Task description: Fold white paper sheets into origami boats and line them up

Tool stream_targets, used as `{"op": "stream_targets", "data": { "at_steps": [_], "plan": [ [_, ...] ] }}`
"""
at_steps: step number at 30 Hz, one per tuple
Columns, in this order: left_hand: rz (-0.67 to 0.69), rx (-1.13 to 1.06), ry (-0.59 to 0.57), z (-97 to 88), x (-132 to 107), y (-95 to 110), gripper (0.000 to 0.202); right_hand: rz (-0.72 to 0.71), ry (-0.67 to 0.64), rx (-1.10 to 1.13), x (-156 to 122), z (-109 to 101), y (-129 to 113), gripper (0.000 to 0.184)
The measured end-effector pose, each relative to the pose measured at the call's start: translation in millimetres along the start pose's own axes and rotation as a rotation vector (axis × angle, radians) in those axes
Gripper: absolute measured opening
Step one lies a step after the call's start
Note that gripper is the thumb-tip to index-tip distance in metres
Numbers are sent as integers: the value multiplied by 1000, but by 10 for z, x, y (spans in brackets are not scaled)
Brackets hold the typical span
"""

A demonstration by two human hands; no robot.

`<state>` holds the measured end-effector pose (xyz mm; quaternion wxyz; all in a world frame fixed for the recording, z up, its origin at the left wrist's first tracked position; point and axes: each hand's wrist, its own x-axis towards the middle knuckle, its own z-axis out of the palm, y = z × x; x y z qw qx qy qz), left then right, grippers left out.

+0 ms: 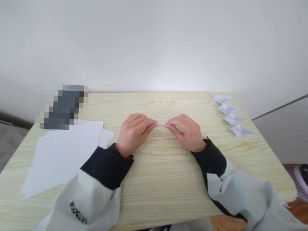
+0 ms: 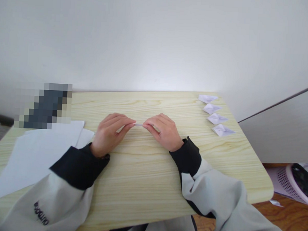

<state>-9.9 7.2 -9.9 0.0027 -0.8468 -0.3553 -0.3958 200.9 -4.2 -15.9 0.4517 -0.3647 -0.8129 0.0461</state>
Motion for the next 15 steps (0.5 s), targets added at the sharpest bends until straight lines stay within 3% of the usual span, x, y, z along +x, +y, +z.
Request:
{"op": "stream_targets", "data": {
  "at_steps": [7, 15],
  "plan": [
    [-41, 58, 126, -24, -17, -62, 7, 167, 105, -70, -8, -31, 72, 16],
    [122, 104, 99, -24, -3, -50, 7, 421, -94, 200, -26, 16, -41, 27]
  ]
}}
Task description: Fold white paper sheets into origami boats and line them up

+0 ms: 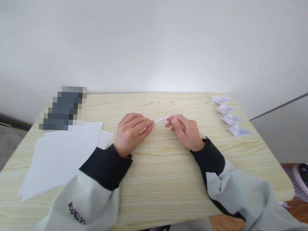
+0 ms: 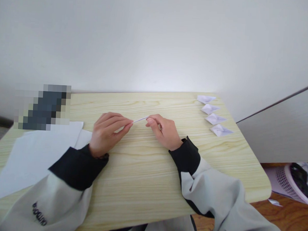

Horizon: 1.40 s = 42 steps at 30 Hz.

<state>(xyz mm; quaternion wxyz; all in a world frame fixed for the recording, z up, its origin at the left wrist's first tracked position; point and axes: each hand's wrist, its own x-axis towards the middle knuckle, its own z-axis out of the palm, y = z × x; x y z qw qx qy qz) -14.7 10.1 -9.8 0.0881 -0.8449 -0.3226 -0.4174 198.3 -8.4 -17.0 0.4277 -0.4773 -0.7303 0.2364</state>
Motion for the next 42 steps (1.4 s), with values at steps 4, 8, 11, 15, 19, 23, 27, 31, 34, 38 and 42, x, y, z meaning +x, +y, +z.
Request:
{"op": "stream_targets", "data": {
  "at_steps": [4, 8, 11, 15, 19, 23, 27, 31, 34, 38, 42],
  "plan": [
    [114, -2, -59, -16, 11, -2, 9, 104, 64, 96, 5, 43, -1, 23],
    [134, -1, -80, -22, 9, -5, 11, 179, 134, 231, 22, 89, 62, 22],
    [72, -26, -127, -16, 1, 0, 13, 190, 138, 273, 28, 106, 109, 24],
    [-79, -81, -164, -1, -14, 16, 29, 160, 126, 266, 29, 98, 115, 23],
    [-174, -126, -195, 19, -28, 20, 40, 128, 133, 227, 28, 83, 87, 18],
    [-192, -84, -246, 33, -39, 3, 46, 122, 104, 215, 23, 80, 66, 16],
    [-182, -49, -236, 32, -35, -6, 34, 89, 53, 148, 9, 75, 53, 13],
    [-158, -52, -167, 22, -19, 3, 16, 30, 15, 77, -5, 61, 38, 7],
    [-135, -9, -95, 15, -9, 8, 8, 2, -6, 56, -8, 53, 24, 7],
    [-95, 8, -75, 9, 0, 9, 6, -41, -56, 52, -4, 46, 6, 8],
    [-84, -8, -66, 4, 6, 8, 7, -116, -67, 49, 1, 42, -3, 6]
  ]
}}
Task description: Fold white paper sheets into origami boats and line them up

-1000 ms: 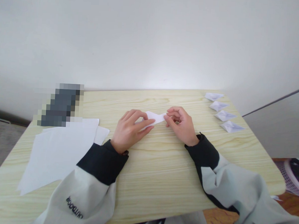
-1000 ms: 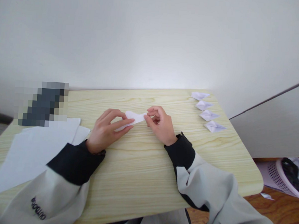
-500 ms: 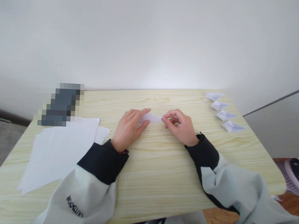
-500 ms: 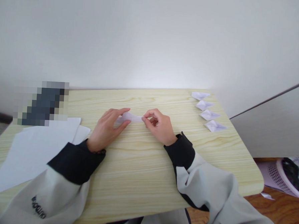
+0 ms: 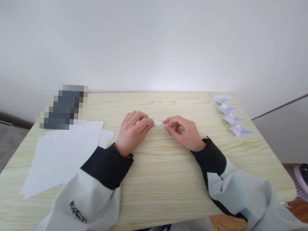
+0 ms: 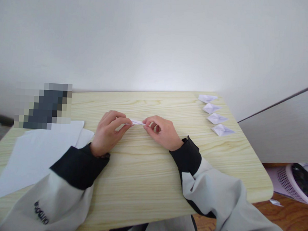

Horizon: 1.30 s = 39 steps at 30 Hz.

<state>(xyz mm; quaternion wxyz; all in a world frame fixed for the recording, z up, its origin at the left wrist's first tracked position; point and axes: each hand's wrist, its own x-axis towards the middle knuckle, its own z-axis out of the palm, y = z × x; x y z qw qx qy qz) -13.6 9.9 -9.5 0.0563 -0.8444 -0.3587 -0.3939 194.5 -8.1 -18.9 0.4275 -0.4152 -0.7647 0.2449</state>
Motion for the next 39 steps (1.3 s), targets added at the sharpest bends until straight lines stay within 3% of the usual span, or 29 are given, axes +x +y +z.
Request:
{"op": "stream_targets", "data": {
  "at_steps": [12, 17, 33, 39],
  "plan": [
    [-10, -64, -74, -4, -13, 11, 6, -65, 30, -11, 0, 8, 32, 5],
    [6, -35, -41, 0, -8, 13, 3, -74, 70, -13, -8, 7, 33, 6],
    [60, -92, -128, 3, -23, 26, 11, -59, 14, -36, 5, 9, 17, 10],
    [14, -108, -92, 7, -37, 32, 6, -127, 119, -56, 1, 9, 44, 10]
  ]
}}
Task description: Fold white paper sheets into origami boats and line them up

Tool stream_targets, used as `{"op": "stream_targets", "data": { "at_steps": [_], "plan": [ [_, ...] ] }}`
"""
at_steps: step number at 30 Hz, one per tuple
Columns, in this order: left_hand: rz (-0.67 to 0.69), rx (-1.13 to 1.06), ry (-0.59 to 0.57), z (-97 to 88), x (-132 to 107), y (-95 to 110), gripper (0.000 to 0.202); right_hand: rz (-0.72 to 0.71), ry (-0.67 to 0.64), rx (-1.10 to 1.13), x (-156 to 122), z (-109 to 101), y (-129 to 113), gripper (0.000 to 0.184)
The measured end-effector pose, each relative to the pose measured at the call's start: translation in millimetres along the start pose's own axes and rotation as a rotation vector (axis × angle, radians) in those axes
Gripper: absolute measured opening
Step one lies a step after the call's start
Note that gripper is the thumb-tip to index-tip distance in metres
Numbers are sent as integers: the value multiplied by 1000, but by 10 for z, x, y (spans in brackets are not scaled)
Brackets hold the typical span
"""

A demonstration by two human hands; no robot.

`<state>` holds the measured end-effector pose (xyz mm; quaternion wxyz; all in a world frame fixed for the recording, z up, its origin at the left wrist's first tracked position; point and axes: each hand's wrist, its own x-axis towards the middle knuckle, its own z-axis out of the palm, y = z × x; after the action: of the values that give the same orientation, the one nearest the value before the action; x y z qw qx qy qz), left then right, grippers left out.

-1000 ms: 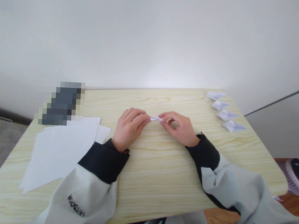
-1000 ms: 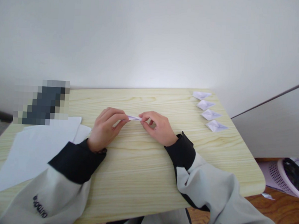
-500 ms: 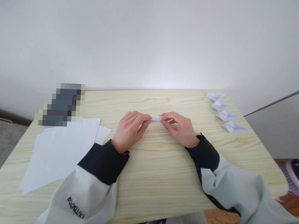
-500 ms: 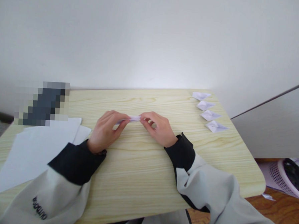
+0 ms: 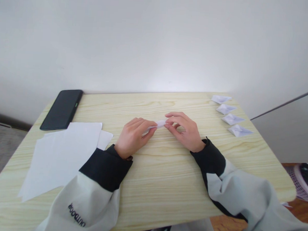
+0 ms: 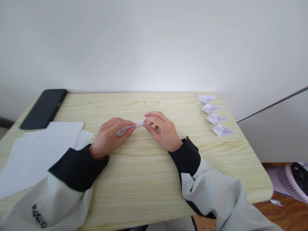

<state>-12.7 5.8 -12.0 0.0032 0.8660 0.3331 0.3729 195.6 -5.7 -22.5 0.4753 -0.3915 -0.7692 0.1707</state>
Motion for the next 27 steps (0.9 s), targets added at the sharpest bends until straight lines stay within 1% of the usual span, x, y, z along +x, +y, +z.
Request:
{"op": "stream_targets", "data": {
  "at_steps": [4, 8, 11, 14, 19, 24, 27],
  "plan": [
    [-111, -37, 1, -12, -8, 32, 10, -70, 58, -125, -4, 9, 31, 13],
    [-247, -120, 46, -23, -8, 82, 11, -98, 66, -177, -14, 20, 40, 16],
    [-281, -167, 53, -24, -9, 102, 13, -108, 55, -210, -20, 22, 40, 19],
    [-277, -178, 44, -21, -11, 108, 13, -114, 48, -229, -23, 22, 39, 21],
    [-242, -185, 30, -21, -13, 113, 11, -135, 36, -187, -19, 26, 40, 22],
    [-143, -162, 40, -10, -15, 89, 10, -110, 7, -166, -14, 32, 41, 19],
    [-42, -127, 52, 2, -8, 63, 8, -117, 1, -169, -11, 27, 35, 16]
  ]
}}
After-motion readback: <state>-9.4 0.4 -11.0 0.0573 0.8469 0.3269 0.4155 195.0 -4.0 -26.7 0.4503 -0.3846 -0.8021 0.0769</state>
